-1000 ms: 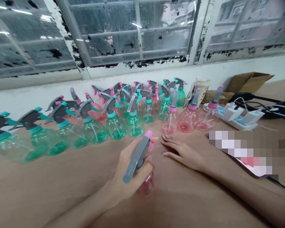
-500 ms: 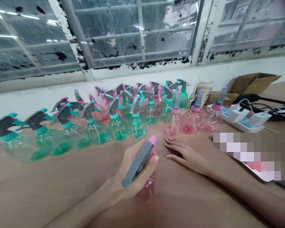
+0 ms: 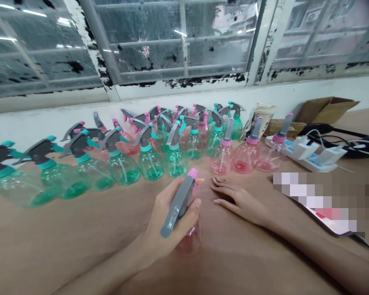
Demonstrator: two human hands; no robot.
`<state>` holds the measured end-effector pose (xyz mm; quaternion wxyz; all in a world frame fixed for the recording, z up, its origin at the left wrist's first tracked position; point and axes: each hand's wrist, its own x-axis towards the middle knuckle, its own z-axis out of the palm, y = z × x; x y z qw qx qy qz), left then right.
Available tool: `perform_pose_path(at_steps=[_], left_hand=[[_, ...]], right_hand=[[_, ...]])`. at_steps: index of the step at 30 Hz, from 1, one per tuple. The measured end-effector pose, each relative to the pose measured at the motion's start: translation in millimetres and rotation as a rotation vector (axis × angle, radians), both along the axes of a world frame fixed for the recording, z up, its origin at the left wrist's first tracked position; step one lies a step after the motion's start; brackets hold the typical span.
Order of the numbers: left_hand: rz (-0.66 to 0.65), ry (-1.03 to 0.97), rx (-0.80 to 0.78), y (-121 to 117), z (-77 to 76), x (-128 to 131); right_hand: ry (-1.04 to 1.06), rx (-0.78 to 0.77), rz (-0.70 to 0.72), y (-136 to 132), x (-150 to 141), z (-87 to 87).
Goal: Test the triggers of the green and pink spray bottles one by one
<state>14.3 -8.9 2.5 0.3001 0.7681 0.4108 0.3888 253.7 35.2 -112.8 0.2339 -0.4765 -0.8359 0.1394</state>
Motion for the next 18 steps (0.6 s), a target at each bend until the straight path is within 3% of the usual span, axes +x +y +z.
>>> perform_pose_path(at_steps=[10, 18], left_hand=[[-0.024, 0.016, -0.04, 2.9, -1.7, -2.0], [-0.072, 0.024, 0.075, 8.5, -1.8, -4.1]], right_hand=[[-0.015, 0.015, -0.011, -1.3, 1.8, -5.1], [-0.05, 0.008, -0.013, -2.7, 2.2, -3.8]])
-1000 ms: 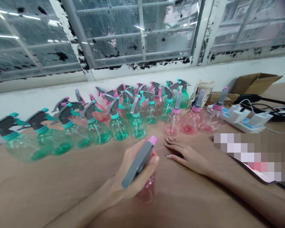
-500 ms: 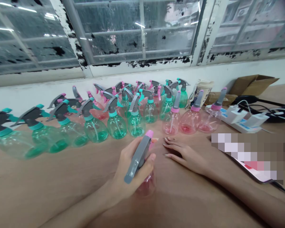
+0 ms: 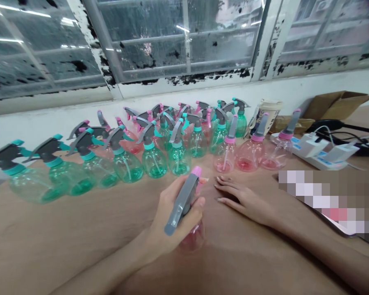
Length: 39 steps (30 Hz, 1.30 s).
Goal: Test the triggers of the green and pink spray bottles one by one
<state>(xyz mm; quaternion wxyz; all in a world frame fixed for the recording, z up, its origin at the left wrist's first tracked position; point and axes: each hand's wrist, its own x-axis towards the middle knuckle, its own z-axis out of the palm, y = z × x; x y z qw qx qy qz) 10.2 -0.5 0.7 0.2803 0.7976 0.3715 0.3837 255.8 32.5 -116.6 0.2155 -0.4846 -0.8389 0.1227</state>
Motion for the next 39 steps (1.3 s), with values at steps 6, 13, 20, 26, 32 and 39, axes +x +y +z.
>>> perform_pose_path(at_steps=[6, 13, 20, 26, 32, 39], left_hand=[[-0.074, 0.068, 0.036, 2.8, 2.6, -3.4], [-0.065, 0.037, 0.041, 3.8, 1.7, -2.7], [-0.023, 0.013, 0.029, 3.5, 0.7, -1.9], [0.013, -0.015, 0.018, -0.1, -1.9, -0.9], [0.011, -0.009, 0.047, 0.5, -2.6, -0.9], [0.011, 0.013, 0.027, 1.7, -1.9, -0.7]], right_hand=[[0.042, 0.008, -0.007, 0.9, 0.4, -3.6], [-0.002, 0.002, 0.003, 1.3, 1.0, -3.3], [0.001, -0.001, 0.007, 1.1, 1.6, -1.5], [0.024, 0.006, 0.015, 0.3, 1.3, -0.1], [0.005, 0.006, 0.022, 0.4, 1.3, 0.7], [0.01, 0.008, 0.02, 0.2, 1.8, 0.5]])
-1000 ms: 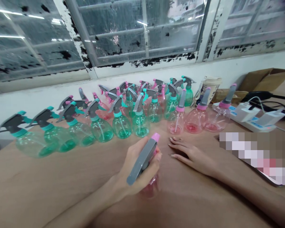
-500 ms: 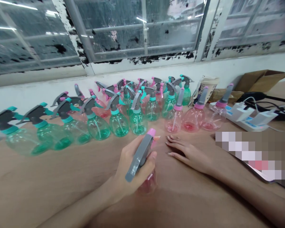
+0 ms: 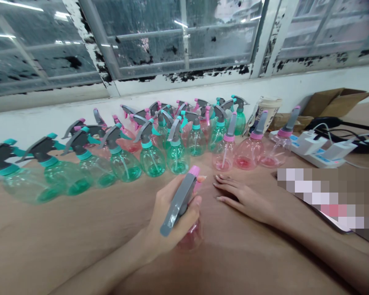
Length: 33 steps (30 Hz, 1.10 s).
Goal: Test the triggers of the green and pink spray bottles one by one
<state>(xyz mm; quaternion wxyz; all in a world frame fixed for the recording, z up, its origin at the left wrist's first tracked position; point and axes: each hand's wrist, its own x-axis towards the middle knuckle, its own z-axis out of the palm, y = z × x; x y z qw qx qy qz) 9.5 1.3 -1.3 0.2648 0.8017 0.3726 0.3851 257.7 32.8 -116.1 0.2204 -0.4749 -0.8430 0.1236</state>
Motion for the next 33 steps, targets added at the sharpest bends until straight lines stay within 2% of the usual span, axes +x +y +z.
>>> perform_pose_path(at_steps=[14, 22, 33], left_hand=[[-0.058, 0.053, -0.043, 3.8, 3.7, -1.4], [-0.045, 0.085, -0.029, 2.3, 7.0, -1.4], [0.027, 0.027, -0.021, 0.5, 1.1, 0.4]], right_hand=[[-0.02, 0.0, 0.009, -0.3, -0.3, 1.8], [-0.007, 0.01, 0.012, -0.5, -0.3, 1.4], [0.011, 0.02, 0.012, -0.3, 0.2, 0.2]])
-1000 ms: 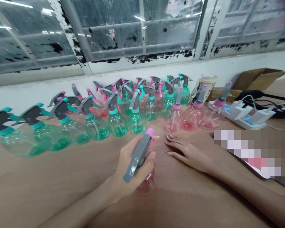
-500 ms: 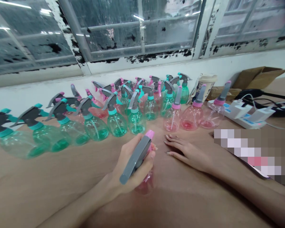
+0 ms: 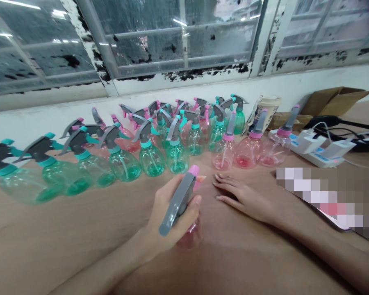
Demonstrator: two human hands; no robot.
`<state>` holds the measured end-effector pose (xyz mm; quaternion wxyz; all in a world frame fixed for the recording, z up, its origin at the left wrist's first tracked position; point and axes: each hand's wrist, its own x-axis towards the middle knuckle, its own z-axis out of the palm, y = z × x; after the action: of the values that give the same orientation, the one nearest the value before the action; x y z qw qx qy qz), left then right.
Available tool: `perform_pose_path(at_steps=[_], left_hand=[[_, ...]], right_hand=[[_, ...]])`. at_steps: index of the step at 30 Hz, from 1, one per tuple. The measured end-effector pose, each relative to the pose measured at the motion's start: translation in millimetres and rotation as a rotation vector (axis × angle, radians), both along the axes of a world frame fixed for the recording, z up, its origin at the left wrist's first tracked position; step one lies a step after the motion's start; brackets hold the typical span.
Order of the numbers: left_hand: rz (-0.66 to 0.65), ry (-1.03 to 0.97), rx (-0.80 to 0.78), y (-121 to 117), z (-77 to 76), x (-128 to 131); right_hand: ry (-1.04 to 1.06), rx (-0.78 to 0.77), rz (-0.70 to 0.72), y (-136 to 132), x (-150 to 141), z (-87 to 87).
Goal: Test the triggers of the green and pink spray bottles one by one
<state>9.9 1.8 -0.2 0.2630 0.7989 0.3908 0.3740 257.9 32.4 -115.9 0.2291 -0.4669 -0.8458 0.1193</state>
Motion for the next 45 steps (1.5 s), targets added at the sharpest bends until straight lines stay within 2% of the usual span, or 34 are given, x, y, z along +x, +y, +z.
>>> perform_pose_path(at_steps=[24, 29, 38, 45], left_hand=[[-0.004, -0.017, -0.002, 0.9, -0.9, 1.1], [-0.071, -0.022, 0.001, 3.5, 1.9, 0.8], [-0.09, -0.009, 0.009, 5.4, 3.6, 0.6], [-0.002, -0.031, -0.037, 2.5, 1.2, 1.9]], right_hand=[[-0.03, -0.002, -0.004, -0.6, -0.6, 1.5], [-0.027, -0.002, -0.013, -1.3, -0.8, 2.0], [-0.035, -0.003, -0.007, -0.8, -0.4, 0.7], [0.068, -0.038, -0.047, -7.2, -4.7, 6.8]])
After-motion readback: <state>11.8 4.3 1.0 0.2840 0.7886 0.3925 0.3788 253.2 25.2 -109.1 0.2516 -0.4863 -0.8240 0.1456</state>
